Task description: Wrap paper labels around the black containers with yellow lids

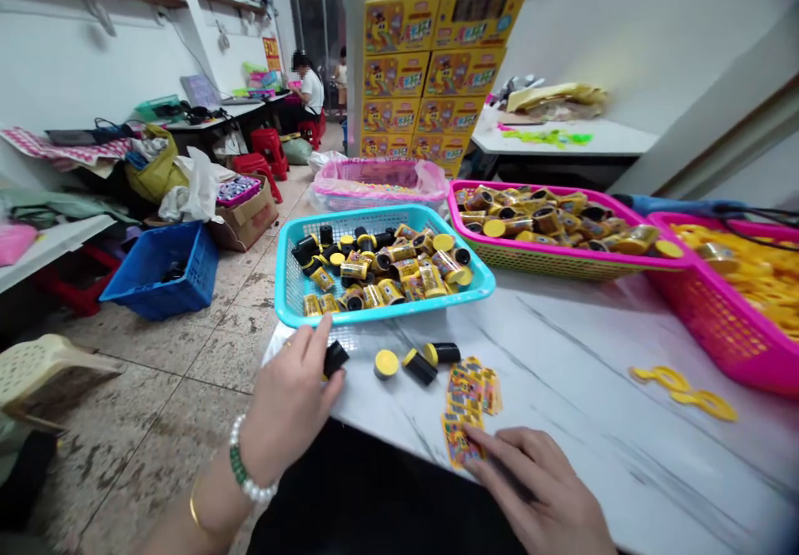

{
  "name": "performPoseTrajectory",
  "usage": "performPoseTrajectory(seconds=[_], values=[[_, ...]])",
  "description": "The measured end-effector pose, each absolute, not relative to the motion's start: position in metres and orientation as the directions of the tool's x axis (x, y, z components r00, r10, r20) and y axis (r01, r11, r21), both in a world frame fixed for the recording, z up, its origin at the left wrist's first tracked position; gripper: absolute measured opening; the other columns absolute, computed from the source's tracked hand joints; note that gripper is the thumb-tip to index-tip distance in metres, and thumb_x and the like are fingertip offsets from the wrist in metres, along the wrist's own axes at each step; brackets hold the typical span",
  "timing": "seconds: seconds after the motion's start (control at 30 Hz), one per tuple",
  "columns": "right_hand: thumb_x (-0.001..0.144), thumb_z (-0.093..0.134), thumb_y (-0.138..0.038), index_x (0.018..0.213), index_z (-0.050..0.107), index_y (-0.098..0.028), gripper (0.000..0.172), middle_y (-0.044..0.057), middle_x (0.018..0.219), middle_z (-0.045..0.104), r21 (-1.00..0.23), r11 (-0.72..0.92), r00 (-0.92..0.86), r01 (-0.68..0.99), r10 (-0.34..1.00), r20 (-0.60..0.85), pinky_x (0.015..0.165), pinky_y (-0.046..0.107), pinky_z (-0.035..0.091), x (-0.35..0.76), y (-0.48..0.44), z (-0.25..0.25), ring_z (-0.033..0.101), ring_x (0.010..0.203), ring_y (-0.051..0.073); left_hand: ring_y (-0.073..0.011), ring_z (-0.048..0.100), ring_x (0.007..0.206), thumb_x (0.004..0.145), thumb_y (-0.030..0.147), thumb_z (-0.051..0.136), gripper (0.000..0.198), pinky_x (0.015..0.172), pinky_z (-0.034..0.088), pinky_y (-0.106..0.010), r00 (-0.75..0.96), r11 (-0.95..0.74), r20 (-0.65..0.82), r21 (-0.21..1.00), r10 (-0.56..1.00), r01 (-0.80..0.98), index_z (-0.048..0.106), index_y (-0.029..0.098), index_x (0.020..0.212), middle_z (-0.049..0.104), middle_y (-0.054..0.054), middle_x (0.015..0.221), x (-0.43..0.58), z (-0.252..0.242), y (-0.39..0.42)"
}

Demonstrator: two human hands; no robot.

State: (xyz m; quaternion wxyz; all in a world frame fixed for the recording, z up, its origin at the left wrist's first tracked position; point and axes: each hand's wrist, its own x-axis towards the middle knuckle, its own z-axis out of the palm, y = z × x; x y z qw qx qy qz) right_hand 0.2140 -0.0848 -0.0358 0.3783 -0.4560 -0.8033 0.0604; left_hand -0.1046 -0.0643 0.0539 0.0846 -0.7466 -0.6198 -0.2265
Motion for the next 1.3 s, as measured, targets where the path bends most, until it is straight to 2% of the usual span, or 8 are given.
performPoseTrajectory(seconds=[0.2, 0.33, 0.53, 0.7, 0.87, 1.1, 1.23, 1.3], values=[[0.092, 0.069, -0.031, 0.092, 0.073, -0.027, 0.006, 0.001, 0.077, 0.068, -0.436, 0.581, -0.33, 0.688, 0.785, 0.525, 0.061, 0.029, 0.053, 0.206, -0.077, -0.035, 0.065, 0.071, 0.017, -0.0261, 0.064, 0.097, 0.089, 0.016, 0.061, 0.037, 0.084, 0.057, -0.041, 0.015, -0.272, 0.526, 0.415, 0.85, 0.868, 0.05, 0.018, 0.125, 0.064, -0.009, 0.105, -0.081, 0.044, -0.079], [0.092, 0.068, -0.032, 0.091, 0.075, -0.028, 0.009, 0.002, 0.083, 0.068, -0.514, 0.527, -0.203, 0.677, 0.805, 0.558, 0.065, 0.027, 0.054, 0.204, -0.083, -0.033, 0.067, 0.074, 0.016, -0.0255, 0.065, 0.092, 0.088, 0.012, 0.061, 0.023, 0.081, 0.058, -0.041, 0.112, -0.249, 0.292, 0.491, 0.95, 0.835, 0.057, 0.019, 0.109, 0.063, -0.008, 0.101, -0.073, 0.025, -0.072], [0.088, 0.07, -0.026, 0.089, 0.073, -0.024, 0.003, 0.003, 0.089, 0.071, -0.71, 0.412, 0.039, 0.571, 0.85, 0.525, 0.072, 0.027, 0.057, 0.204, -0.087, -0.034, 0.069, 0.079, 0.017, -0.0261, 0.065, 0.101, 0.088, 0.012, 0.061, 0.023, 0.091, 0.056, -0.04, 0.202, -0.191, 0.02, 0.425, 0.979, 0.885, 0.065, 0.016, 0.11, 0.062, -0.011, 0.107, -0.067, 0.02, -0.052], [0.086, 0.071, -0.024, 0.09, 0.076, -0.024, 0.006, 0.003, 0.087, 0.073, -0.794, 0.319, 0.128, 0.518, 0.888, 0.441, 0.073, 0.032, 0.057, 0.202, -0.092, -0.031, 0.069, 0.079, 0.018, -0.0295, 0.069, 0.094, 0.093, 0.013, 0.051, 0.02, 0.082, 0.057, -0.041, 0.305, -0.281, -0.137, 0.174, 0.942, 0.944, 0.066, 0.01, 0.106, 0.065, -0.016, 0.104, -0.065, 0.056, -0.038], [0.086, 0.071, -0.025, 0.091, 0.078, -0.024, 0.008, 0.004, 0.087, 0.075, -0.839, 0.272, 0.13, 0.472, 0.919, 0.371, 0.073, 0.034, 0.058, 0.198, -0.095, -0.028, 0.069, 0.08, 0.019, -0.0338, 0.07, 0.098, 0.087, 0.016, 0.062, 0.037, 0.08, 0.057, -0.042, 0.304, -0.286, -0.148, 0.132, 0.941, 0.949, 0.059, 0.008, 0.123, 0.067, -0.017, 0.107, -0.058, 0.063, -0.025], [0.086, 0.071, -0.018, 0.091, 0.079, -0.025, 0.011, 0.003, 0.087, 0.071, -0.841, 0.314, 0.144, 0.441, 0.9, 0.412, 0.072, 0.033, 0.056, 0.194, -0.1, -0.021, 0.067, 0.081, 0.018, -0.025, 0.066, 0.09, 0.08, 0.022, 0.077, 0.072, 0.086, 0.056, -0.042, 0.19, -0.264, 0.208, 0.43, 0.96, 0.863, 0.045, 0.011, 0.144, 0.062, -0.015, 0.118, -0.077, 0.024, -0.044], [0.086, 0.07, -0.01, 0.096, 0.079, -0.027, 0.022, 0.003, 0.09, 0.069, -0.796, 0.413, 0.067, 0.443, 0.87, 0.488, 0.072, 0.032, 0.058, 0.175, -0.111, -0.015, 0.068, 0.082, 0.017, -0.0149, 0.057, 0.069, 0.085, 0.03, 0.074, 0.027, 0.072, 0.052, -0.032, -0.087, -0.236, 0.441, 0.624, 0.893, 0.744, 0.067, 0.015, 0.106, 0.063, -0.005, 0.093, -0.074, 0.02, -0.08], [0.085, 0.07, -0.007, 0.099, 0.079, -0.028, 0.027, 0.003, 0.09, 0.069, -0.74, 0.491, -0.026, 0.459, 0.841, 0.541, 0.073, 0.032, 0.059, 0.162, -0.114, -0.011, 0.069, 0.081, 0.016, -0.0123, 0.054, 0.062, 0.089, 0.03, 0.069, 0.015, 0.06, 0.046, -0.026, -0.01, -0.23, 0.29, 0.781, 0.957, 0.58, 0.068, 0.016, 0.081, 0.061, -0.001, 0.074, -0.065, 0.022, -0.096]])
